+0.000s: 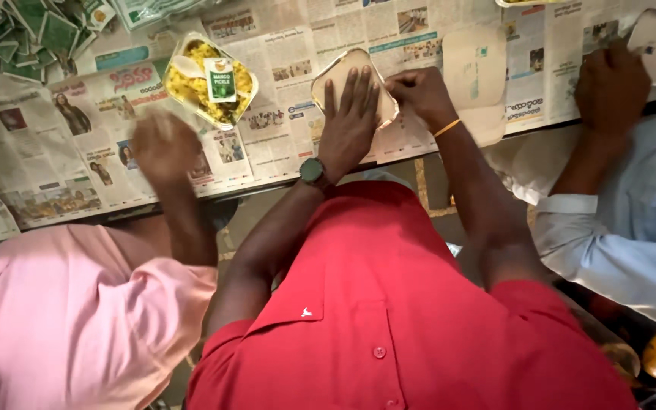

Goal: The person packs yellow food portions into takeaway trays on a newspaper-covered table, places green sachet packets on the food, closes the tray lids, and stacks the packed trays aside. Later the person handles empty trays and a spoon beside a large bowl of the yellow food while others scoop portions.

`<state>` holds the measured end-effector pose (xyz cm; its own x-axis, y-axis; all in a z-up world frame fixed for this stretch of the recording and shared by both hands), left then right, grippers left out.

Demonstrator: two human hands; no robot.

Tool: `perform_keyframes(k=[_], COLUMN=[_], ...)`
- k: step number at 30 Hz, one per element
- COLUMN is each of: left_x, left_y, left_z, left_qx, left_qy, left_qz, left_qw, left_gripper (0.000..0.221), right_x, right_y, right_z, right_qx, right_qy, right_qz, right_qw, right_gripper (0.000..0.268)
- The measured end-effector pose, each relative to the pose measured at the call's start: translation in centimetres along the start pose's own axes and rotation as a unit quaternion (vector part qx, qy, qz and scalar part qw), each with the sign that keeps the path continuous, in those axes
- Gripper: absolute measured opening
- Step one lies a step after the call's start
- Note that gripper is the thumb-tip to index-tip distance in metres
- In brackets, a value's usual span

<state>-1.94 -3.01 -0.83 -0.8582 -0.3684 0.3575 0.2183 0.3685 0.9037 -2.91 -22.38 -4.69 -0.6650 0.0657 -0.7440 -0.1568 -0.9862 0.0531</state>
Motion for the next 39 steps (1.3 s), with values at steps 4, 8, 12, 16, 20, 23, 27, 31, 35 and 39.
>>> perform_keyframes(k=[4, 8, 12, 16, 20, 23, 27, 31, 35, 39], left_x=[0.0, 0.3, 1.3, 1.6, 1.5, 1.5, 1.5, 1.5, 0.6, -2.6], left_y=[0.8, 1.1, 1.3, 1.2, 1.3, 1.7, 1.9, 1.4, 1.3, 0.0], left_z=[-0.2, -0.5, 0.0, 0.3, 0.4, 0.5, 0.3, 0.6, 0.3, -1.1], left_qx=[-0.032, -0.083, -0.056, -0.043, -0.026, -0.016, -0.023, -0.008, -0.006, -0.004], left_qy=[0.001, -0.004, -0.011, -0.032, -0.034, -0.031, -0.031, -0.03, -0.042, -0.123], left_qz=[-0.008, -0.027, -0.006, -0.02, -0.026, -0.02, -0.026, -0.044, -0.039, -0.032], left_qw=[0.999, 0.996, 0.998, 0.998, 0.999, 0.999, 0.999, 0.999, 0.998, 0.992], left_gripper=[0.06, 0.061, 0.063, 0.062, 0.058, 0.056, 0.057, 0.056, 0.055, 0.057], right_x=[0.2, 0.7, 4.5, 5.6, 4.8, 4.4, 3.1, 3.0, 2.8, 0.4], right_y=[-0.3, -1.9, -3.7, -2.9, -2.3, -1.7, -1.2, -0.9, -1.0, -2.0], right_z=[0.0, 3.8, 7.4, 5.0, 2.9, 2.4, 2.6, 1.2, 0.4, 3.2], right_qx=[0.02, 0.097, 0.108, 0.129, 0.107, 0.136, 0.127, 0.09, 0.115, 0.226], right_qy=[0.019, 0.034, 0.013, -0.019, 0.003, 0.025, 0.001, -0.005, 0.01, 0.003], right_qz=[0.069, 0.037, -0.013, -0.193, -0.209, -0.109, -0.127, -0.179, -0.109, -0.12], right_qw=[0.997, 0.994, 0.994, 0.973, 0.972, 0.984, 0.984, 0.98, 0.987, 0.967], right_gripper=[0.015, 0.019, 0.02, 0.021, 0.018, 0.018, 0.02, 0.022, 0.021, 0.02])
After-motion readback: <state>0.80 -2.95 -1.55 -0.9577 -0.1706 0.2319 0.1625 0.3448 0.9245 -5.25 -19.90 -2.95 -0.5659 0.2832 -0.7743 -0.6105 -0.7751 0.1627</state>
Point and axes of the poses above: each hand's wrist, its own z-axis away from the middle knuckle, its own y-axis out of the back of the hand, x = y × z, the point moved 4 cm from there along -z, towards the middle knuckle, and after that the axes turned 15 degrees about -y, right-handed, at the moved point
